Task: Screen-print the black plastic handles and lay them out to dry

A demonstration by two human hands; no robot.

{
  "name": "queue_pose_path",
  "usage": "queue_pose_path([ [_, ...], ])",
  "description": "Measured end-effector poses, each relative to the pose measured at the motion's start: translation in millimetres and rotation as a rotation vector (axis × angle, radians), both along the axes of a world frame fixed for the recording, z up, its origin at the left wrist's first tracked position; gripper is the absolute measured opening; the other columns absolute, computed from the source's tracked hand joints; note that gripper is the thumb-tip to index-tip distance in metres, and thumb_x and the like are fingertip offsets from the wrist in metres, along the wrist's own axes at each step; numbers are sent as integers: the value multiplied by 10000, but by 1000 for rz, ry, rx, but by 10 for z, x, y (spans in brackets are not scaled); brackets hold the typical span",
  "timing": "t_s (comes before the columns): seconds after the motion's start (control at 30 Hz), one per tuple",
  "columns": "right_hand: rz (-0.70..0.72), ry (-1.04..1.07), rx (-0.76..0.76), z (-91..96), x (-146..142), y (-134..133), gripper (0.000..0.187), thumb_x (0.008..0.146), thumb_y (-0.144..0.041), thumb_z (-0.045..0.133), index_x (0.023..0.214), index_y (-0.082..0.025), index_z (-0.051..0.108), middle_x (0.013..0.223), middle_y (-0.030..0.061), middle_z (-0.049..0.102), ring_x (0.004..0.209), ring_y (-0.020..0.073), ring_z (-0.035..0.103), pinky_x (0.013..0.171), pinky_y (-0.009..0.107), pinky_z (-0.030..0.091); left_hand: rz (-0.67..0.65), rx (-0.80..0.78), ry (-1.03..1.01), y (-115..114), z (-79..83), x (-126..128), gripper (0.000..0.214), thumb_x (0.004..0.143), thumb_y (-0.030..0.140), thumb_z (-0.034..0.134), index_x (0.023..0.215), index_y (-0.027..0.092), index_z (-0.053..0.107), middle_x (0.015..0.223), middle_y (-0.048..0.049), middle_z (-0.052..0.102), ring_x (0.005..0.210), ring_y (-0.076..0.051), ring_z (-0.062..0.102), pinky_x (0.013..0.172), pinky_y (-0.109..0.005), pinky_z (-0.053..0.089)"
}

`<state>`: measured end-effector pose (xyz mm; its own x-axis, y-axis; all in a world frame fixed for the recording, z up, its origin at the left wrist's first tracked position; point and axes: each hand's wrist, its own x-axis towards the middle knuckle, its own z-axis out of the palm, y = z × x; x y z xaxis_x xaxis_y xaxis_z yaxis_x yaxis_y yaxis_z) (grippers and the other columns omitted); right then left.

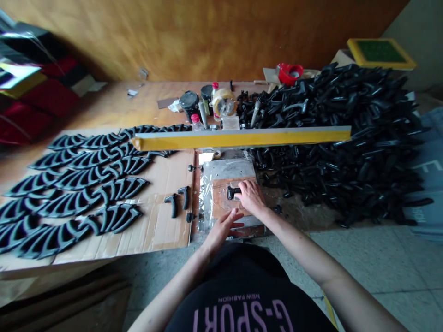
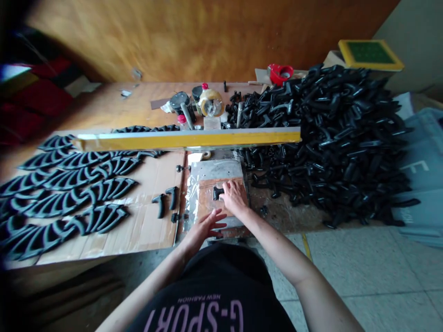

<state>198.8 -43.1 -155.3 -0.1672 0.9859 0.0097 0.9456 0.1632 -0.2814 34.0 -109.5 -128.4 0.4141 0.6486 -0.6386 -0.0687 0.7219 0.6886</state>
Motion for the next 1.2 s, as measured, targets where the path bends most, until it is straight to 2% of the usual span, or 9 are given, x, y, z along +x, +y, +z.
queue_pose_path([
  [0.17,16,-7,-87,-122,171,102,154,932,-131,476,1021,-176,594,1020,99,623,941,203,572,831,298,420,44,-19,0,152,-40,72,593,847,549,601,1287,153,568,1402,-187,546,1136,-291,621,777,-351,561],
  [0.37,131,-120,38,-193,191,19,221,913,-152,461,1087,-173,596,995,114,604,941,235,542,824,313,414,120,-55,-117,235,-157,347,382,892,473,561,1066,141,633,1306,-160,614,968,-203,661,695,-276,553],
  [0.63,111,55,105,-391,354,134,196,889,-182,505,1065,-195,590,971,110,661,899,240,588,807,336,440,277,-26,-200,402,-196,487,373,891,472,551,1014,125,609,1118,-137,649,725,-125,640,671,-280,539],
  [0.73,158,79,97,-345,357,141,205,870,-156,519,1055,-207,590,949,92,686,901,238,600,804,333,451,289,-36,-190,431,-168,504,353,882,449,565,1004,119,603,1069,-122,638,687,-120,622,669,-297,538],
  [0.87,219,89,172,-92,84,-61,211,922,-173,436,1046,-196,605,928,109,676,924,259,588,820,355,464,332,-20,-173,414,-104,501,408,874,544,528,917,143,588,847,-57,615,635,-109,582,624,-258,502],
  [0.97,262,204,172,123,-150,-183,260,964,-241,387,1094,-200,608,964,113,681,948,258,608,850,369,480,478,-3,-110,403,-111,328,408,861,578,516,923,176,545,797,-30,600,644,-116,590,636,-263,508],
  [1.03,246,337,134,178,-116,-144,284,963,-286,400,1153,-214,599,1021,100,692,942,236,635,851,355,498,523,76,6,420,-162,58,383,890,551,471,964,179,523,833,-50,630,681,-136,625,675,-293,535],
  [1.1,113,375,117,123,161,-11,309,938,-319,428,1164,-216,611,1015,99,702,899,231,653,832,359,507,438,206,364,456,-241,-339,396,953,513,334,1029,170,516,877,-77,664,718,-146,655,694,-293,548],
  [1.2,-299,178,91,-126,939,216,377,889,-365,454,1163,-196,650,935,159,697,829,288,651,787,443,480,196,292,994,510,-371,-1061,488,997,440,136,1146,158,505,925,-99,697,757,-156,683,690,-282,547],
])
